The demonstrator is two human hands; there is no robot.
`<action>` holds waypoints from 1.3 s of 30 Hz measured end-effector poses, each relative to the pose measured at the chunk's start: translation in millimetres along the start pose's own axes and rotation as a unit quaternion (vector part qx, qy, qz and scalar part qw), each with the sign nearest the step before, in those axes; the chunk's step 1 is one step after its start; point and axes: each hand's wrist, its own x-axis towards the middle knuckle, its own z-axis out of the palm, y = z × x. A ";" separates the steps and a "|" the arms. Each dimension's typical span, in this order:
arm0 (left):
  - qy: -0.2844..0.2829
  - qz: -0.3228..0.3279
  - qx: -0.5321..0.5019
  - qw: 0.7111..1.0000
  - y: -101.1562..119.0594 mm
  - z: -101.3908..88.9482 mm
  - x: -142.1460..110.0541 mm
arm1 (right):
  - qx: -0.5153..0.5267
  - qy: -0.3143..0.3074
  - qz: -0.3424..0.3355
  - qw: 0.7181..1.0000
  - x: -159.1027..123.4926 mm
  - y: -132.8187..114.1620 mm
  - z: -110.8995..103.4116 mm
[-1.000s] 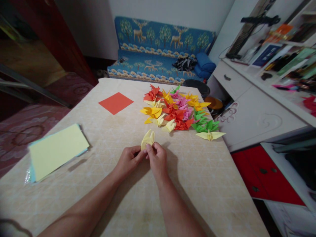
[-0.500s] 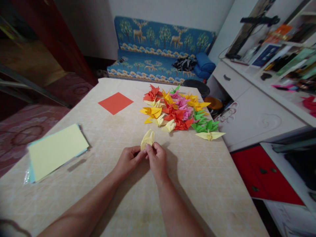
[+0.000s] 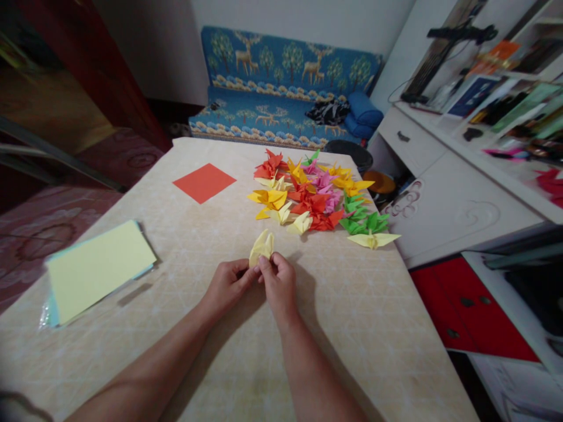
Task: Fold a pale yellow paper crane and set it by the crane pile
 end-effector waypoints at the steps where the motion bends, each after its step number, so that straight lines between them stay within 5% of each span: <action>1: 0.001 0.000 -0.001 1.000 0.1 0.1 0.1 | -0.001 0.001 0.002 1.000 0.1 -0.1 0.1; 39: 0.006 -0.003 -0.005 1.000 5.7 -1.5 0.1 | -0.001 0.000 0.002 1.000 0.0 -1.3 -0.3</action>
